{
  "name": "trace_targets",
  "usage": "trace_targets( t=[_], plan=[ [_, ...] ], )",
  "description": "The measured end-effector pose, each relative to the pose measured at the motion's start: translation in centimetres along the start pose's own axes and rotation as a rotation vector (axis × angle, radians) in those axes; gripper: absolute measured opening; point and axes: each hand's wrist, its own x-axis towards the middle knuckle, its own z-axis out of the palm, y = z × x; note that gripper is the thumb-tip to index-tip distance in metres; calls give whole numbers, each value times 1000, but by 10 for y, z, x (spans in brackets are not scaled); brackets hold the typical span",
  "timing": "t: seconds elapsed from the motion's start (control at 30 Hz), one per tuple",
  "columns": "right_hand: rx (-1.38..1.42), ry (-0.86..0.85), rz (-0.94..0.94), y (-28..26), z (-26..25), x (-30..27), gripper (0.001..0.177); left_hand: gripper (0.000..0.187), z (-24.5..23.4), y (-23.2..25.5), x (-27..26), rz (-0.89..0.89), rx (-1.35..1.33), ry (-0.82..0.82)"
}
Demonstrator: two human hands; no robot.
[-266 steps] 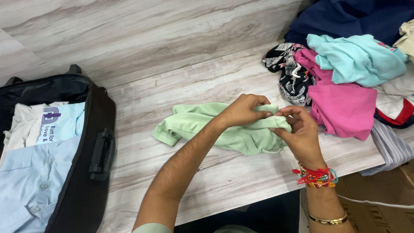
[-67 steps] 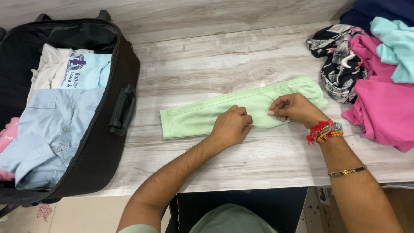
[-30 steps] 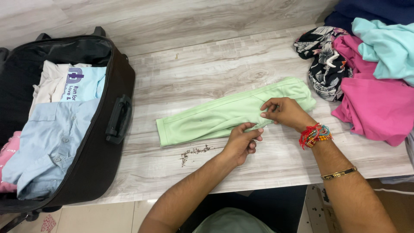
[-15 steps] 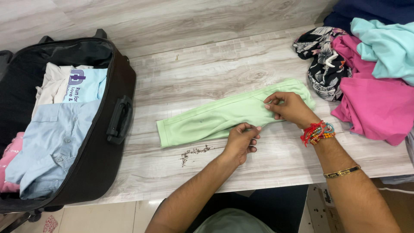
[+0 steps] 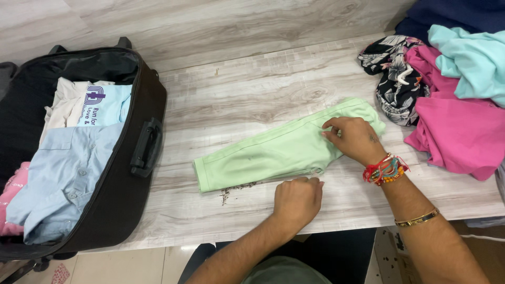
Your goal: The person folds a light blue shirt, a pair of green pants, a pink hoodie, and a turquoise shirt, placing each folded item into an open suitcase.
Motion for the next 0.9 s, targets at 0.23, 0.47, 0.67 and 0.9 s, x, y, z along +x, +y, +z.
trace_targets(
  t=[0.23,0.47,0.67,0.9],
  plan=[
    [-77,169,-362,-9,8,3,41,58,-2,-36,46,37,143,203],
    [-429,-6,-240,15,33,9,68,117,-10,-43,35,-176,364,-259],
    [-392,154,-216,-11,42,9,71,93,11,-67,26,120,325,49],
    [-422,19,-206,-26,66,1,66,88,7,-97,32,-136,420,6]
  ],
)
